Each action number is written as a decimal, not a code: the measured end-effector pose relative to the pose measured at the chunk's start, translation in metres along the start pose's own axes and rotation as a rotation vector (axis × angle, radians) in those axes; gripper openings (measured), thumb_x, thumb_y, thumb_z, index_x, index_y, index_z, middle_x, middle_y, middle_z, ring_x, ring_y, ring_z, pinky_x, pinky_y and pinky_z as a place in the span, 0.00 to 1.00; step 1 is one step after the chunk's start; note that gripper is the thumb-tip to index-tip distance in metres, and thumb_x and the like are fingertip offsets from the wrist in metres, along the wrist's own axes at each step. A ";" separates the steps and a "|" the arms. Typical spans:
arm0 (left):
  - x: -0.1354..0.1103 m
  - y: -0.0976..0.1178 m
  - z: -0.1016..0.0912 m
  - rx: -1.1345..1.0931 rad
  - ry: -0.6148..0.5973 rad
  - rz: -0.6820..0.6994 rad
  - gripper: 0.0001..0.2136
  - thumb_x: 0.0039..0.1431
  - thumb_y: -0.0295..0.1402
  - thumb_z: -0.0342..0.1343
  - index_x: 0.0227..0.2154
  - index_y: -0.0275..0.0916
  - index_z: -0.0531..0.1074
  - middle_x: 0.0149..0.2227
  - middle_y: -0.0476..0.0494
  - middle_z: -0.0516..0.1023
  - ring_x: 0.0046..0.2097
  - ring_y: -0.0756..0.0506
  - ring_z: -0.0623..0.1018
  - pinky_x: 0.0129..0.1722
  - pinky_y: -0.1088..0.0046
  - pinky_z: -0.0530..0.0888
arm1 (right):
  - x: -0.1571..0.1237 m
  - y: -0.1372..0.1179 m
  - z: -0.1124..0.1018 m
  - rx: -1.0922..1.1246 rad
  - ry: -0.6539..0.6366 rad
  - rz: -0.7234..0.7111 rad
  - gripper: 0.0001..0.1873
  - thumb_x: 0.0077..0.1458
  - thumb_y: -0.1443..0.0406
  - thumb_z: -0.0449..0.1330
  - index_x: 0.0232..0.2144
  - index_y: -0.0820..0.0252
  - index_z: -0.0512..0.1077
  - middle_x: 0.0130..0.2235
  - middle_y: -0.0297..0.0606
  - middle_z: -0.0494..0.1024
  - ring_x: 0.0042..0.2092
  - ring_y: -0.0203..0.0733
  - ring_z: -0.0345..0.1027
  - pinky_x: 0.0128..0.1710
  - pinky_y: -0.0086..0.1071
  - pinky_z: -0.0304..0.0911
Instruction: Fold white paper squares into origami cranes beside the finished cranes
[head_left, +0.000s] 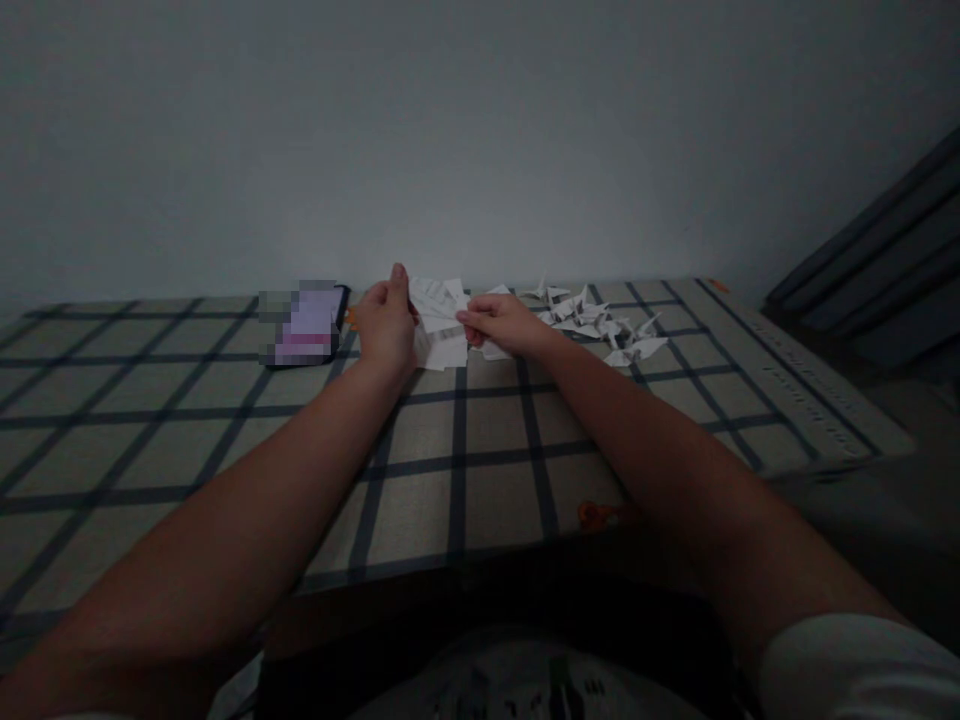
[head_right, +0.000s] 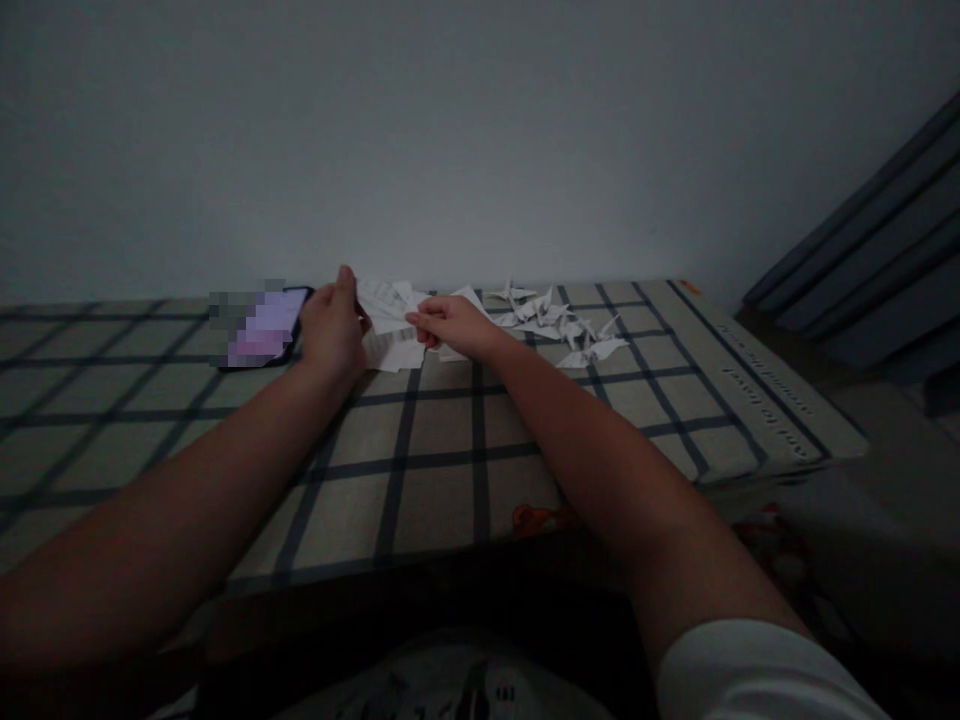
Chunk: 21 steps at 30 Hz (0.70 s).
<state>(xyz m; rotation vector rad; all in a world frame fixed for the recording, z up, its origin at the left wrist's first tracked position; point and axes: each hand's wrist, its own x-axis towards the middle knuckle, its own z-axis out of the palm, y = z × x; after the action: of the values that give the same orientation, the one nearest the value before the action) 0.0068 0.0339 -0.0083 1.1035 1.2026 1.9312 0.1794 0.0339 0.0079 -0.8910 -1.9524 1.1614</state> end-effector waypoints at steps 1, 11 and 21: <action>0.000 0.000 0.001 -0.015 -0.008 -0.014 0.26 0.55 0.58 0.57 0.20 0.41 0.60 0.20 0.53 0.62 0.22 0.53 0.63 0.21 0.76 0.59 | 0.001 0.001 0.000 0.020 0.011 -0.009 0.15 0.62 0.63 0.58 0.24 0.62 0.69 0.24 0.31 0.72 0.27 0.30 0.66 0.31 0.25 0.62; -0.008 0.007 0.008 -0.257 -0.182 -0.305 0.16 0.56 0.47 0.63 0.35 0.41 0.69 0.42 0.42 0.75 0.37 0.48 0.77 0.36 0.73 0.76 | 0.003 0.007 -0.010 -0.204 0.506 -0.121 0.12 0.57 0.61 0.62 0.26 0.58 0.64 0.28 0.31 0.68 0.33 0.35 0.62 0.37 0.30 0.60; -0.021 0.017 0.012 -0.309 -0.474 -0.498 0.17 0.60 0.49 0.58 0.37 0.39 0.74 0.38 0.39 0.79 0.40 0.44 0.80 0.38 0.69 0.78 | 0.004 0.013 -0.009 -0.442 0.192 -0.464 0.13 0.53 0.59 0.67 0.28 0.58 0.68 0.37 0.38 0.71 0.44 0.42 0.65 0.47 0.36 0.62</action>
<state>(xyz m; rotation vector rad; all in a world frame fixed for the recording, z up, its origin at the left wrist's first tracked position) 0.0264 0.0148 0.0032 0.9174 0.7869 1.3210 0.1872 0.0457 0.0002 -0.6744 -2.1335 0.3723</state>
